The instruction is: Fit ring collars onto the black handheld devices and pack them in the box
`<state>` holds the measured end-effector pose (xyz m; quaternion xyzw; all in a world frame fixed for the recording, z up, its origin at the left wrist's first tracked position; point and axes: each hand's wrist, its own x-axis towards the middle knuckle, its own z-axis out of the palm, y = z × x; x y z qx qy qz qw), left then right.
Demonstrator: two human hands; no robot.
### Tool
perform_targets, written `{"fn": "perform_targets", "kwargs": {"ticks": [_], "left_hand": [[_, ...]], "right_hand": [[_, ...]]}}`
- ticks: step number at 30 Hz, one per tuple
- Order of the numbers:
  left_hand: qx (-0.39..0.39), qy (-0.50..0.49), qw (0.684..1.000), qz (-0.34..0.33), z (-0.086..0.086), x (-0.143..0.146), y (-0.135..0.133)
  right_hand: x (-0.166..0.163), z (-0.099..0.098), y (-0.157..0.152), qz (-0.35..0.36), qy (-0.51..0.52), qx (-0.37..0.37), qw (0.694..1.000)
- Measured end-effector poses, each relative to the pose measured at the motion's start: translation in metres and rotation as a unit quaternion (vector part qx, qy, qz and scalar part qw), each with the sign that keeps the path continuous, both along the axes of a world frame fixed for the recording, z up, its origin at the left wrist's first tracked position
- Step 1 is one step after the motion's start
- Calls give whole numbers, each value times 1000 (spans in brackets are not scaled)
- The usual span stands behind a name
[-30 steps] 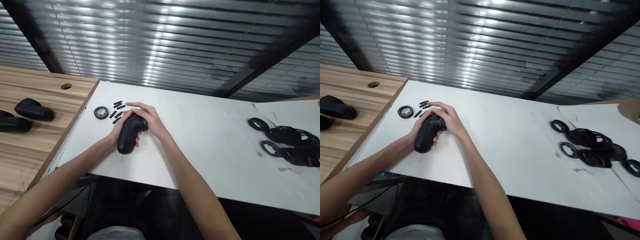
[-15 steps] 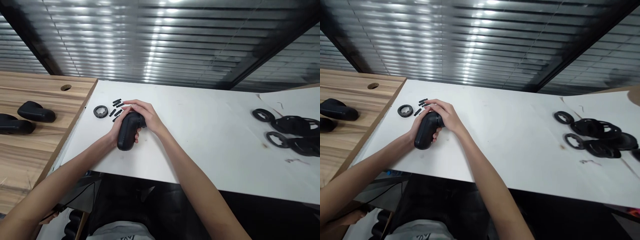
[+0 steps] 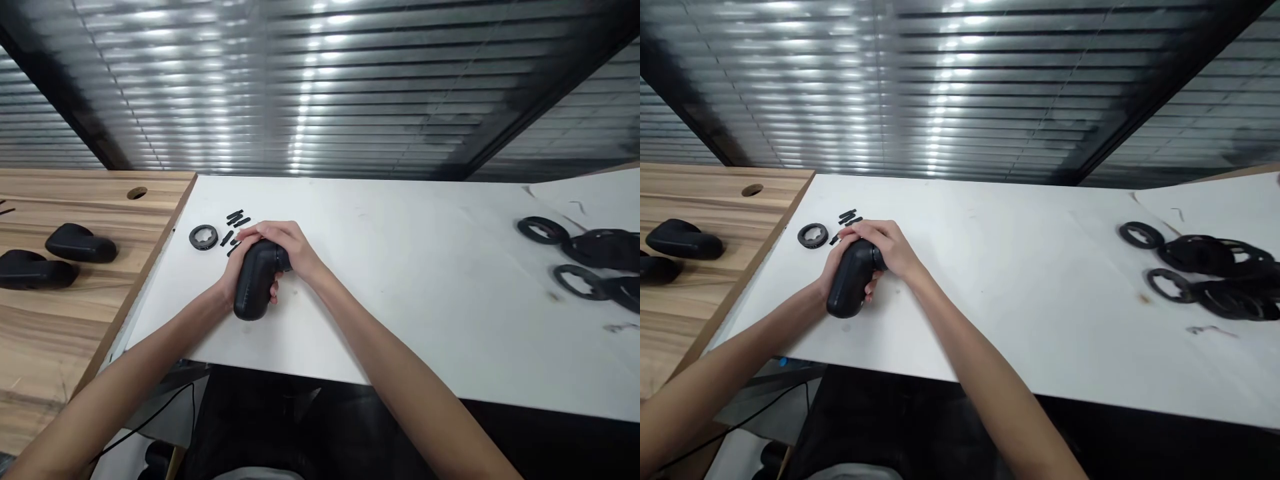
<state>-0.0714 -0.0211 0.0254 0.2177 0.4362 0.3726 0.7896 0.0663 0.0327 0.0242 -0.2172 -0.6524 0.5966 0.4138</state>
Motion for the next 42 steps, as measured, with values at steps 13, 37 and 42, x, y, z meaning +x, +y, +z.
{"fn": "perform_targets", "kwargs": {"ticks": [13,37,42], "left_hand": [[3,17,1000,-15,6,0,-3],[33,-7,999,-27,14,4,-8],[32,-21,999,-13,11,7,-12]], "right_hand": [[-5,-2,-12,-106,10,88,990],[-6,2,-15,-71,54,-6,996],[-9,1,-15,-80,56,-31,995]]}}
